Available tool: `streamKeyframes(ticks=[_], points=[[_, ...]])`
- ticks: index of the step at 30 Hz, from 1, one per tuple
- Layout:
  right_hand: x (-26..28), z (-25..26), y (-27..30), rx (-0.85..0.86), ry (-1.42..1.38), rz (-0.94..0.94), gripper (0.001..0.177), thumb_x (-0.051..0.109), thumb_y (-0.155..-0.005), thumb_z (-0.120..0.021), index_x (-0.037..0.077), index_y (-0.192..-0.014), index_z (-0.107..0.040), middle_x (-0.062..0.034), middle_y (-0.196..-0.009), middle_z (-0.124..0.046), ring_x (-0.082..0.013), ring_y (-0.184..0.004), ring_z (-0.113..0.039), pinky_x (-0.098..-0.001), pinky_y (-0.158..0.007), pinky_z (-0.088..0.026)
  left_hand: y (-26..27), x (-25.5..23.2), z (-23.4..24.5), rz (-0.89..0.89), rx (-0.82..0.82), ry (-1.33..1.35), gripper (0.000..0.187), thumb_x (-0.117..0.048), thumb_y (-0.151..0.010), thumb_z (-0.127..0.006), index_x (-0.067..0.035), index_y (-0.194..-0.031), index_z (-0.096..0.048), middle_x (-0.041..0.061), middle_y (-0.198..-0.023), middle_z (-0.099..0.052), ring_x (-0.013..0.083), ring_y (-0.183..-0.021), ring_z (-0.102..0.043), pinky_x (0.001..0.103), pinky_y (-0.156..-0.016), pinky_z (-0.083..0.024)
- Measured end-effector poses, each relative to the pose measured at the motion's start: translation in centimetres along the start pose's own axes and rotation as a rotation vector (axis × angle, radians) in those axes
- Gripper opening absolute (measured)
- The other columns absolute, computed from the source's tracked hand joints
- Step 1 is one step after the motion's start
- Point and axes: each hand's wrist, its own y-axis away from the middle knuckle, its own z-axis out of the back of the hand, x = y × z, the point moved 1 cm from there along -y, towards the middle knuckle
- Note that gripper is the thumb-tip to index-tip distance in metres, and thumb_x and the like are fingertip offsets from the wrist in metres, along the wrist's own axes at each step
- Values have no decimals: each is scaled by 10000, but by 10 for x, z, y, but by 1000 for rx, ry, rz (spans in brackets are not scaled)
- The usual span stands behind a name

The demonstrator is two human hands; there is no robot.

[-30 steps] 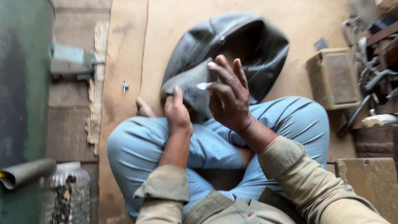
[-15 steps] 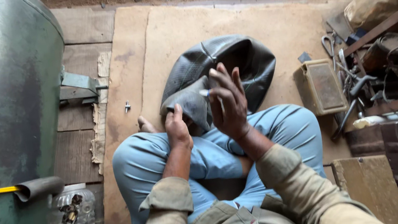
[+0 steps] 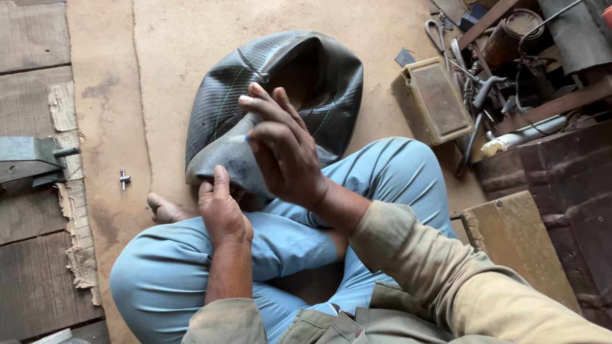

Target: The person sits on the floor and repairs a punctured tire by applying glue to the inner surface, inserting a plug, and trimming the excess material with a knife.

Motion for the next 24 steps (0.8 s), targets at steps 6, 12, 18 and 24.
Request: streamKeyframes(ticks=[6, 12, 18, 24], points=[[-79, -42, 26, 34, -235, -310, 144, -27, -1069, -547, 50, -1188, -565, -129, -1195, -663, -260, -1105, -691, -316, -974, -560, -13, 13, 5, 50, -164, -217, 417, -332, -979, -681, 49, -1147, -663, 121, -1149, -696, 202, -1018, -652, 339, -907, -536], [-127, -85, 34, 156, -13, -379, 104, 47, -1058, -628, 82, -1151, -597, -100, -1018, -714, -261, -936, -651, -378, -824, -521, -16, 18, 2, -5, -95, -46, 440, -332, -999, -651, 38, -1238, -635, 71, -1203, -674, 163, -1094, -608, 310, -989, -483], [-150, -116, 39, 219, -143, -410, 93, 73, -1093, -611, 103, -1168, -565, -77, -882, -697, -237, -793, -687, -363, -713, -536, -23, 14, -4, 18, -139, 32, 435, -294, -1028, -599, 32, -1316, -598, 77, -1293, -644, 164, -1169, -594, 306, -1044, -468], [-155, -127, 50, 163, -134, -424, 119, 47, -1091, -621, 82, -1187, -559, -103, -916, -662, -213, -799, -661, -332, -729, -531, -25, 18, -3, 37, -113, 139, 496, -333, -1066, -579, 79, -1341, -582, 129, -1330, -628, 202, -1226, -583, 354, -1093, -464]])
